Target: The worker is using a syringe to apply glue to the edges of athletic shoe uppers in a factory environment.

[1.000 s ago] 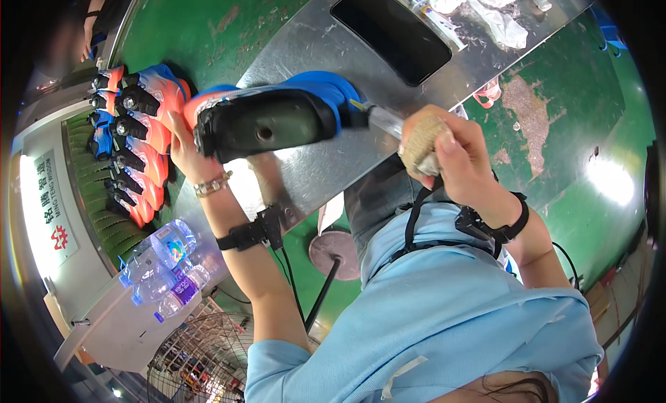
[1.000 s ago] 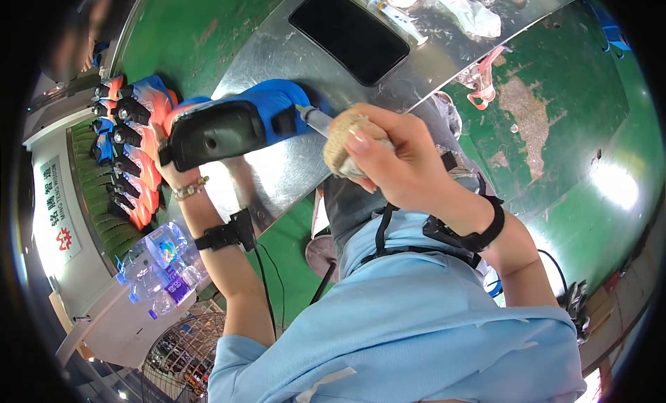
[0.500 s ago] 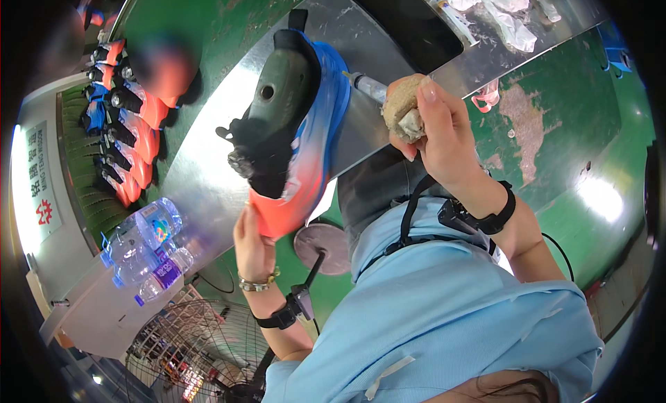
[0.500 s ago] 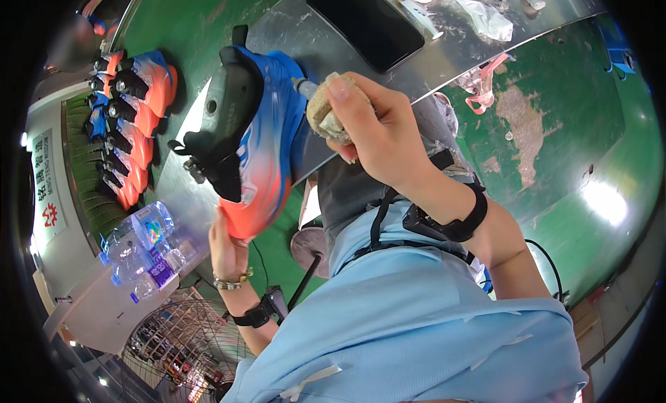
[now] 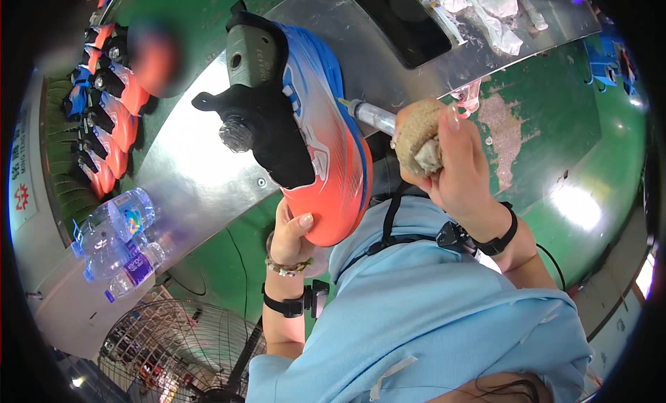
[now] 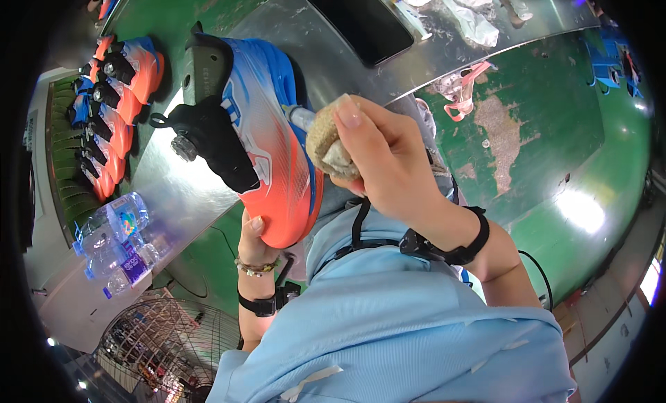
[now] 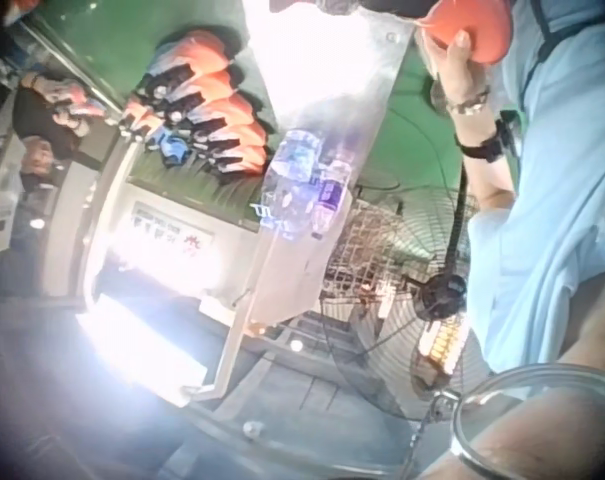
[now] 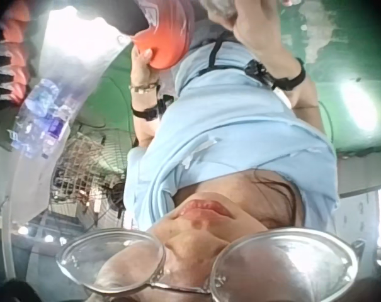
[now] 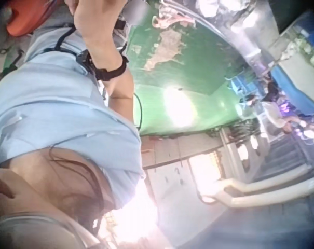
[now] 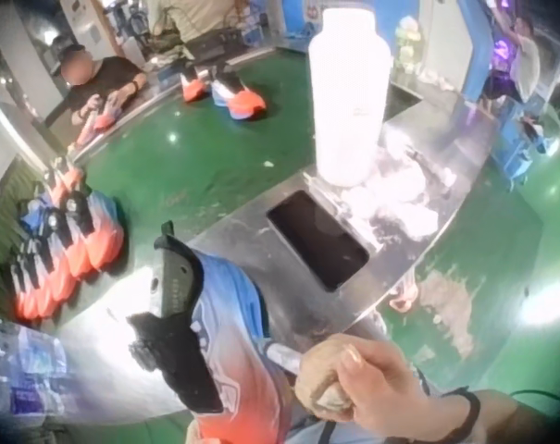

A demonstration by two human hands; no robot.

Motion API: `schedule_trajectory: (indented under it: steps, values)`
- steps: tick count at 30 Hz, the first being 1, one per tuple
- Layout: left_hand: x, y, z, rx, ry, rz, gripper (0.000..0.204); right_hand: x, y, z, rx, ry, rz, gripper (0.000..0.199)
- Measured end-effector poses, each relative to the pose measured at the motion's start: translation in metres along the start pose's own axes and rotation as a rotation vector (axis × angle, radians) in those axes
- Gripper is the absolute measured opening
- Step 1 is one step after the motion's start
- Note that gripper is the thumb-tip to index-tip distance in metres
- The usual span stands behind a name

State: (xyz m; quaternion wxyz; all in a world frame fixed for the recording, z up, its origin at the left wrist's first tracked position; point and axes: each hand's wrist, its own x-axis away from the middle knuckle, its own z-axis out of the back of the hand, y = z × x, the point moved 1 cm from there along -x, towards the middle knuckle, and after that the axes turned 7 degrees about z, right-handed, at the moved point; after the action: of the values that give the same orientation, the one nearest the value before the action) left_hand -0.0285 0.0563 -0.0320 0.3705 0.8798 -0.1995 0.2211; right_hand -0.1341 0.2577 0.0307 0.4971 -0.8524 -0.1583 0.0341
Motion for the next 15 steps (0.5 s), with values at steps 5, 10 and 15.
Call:
schedule_trajectory:
  steps: [5, 10, 15]
  values:
    - [-0.017, -0.02, -0.01, 0.198, -0.205, -0.012, 0.055, 0.018, -0.016, 0.002, 0.049, -0.025, -0.07, 0.034]
    - [-0.055, -0.039, -0.036, 0.37, -0.375, 0.054, 0.064, 0.034, -0.044, 0.002, 0.324, -0.041, 0.037, 0.059]
    - [-0.1, -0.03, -0.064, 0.437, -0.461, 0.048, 0.075, 0.045, -0.054, 0.001, 0.541, 0.079, 0.18, 0.066]
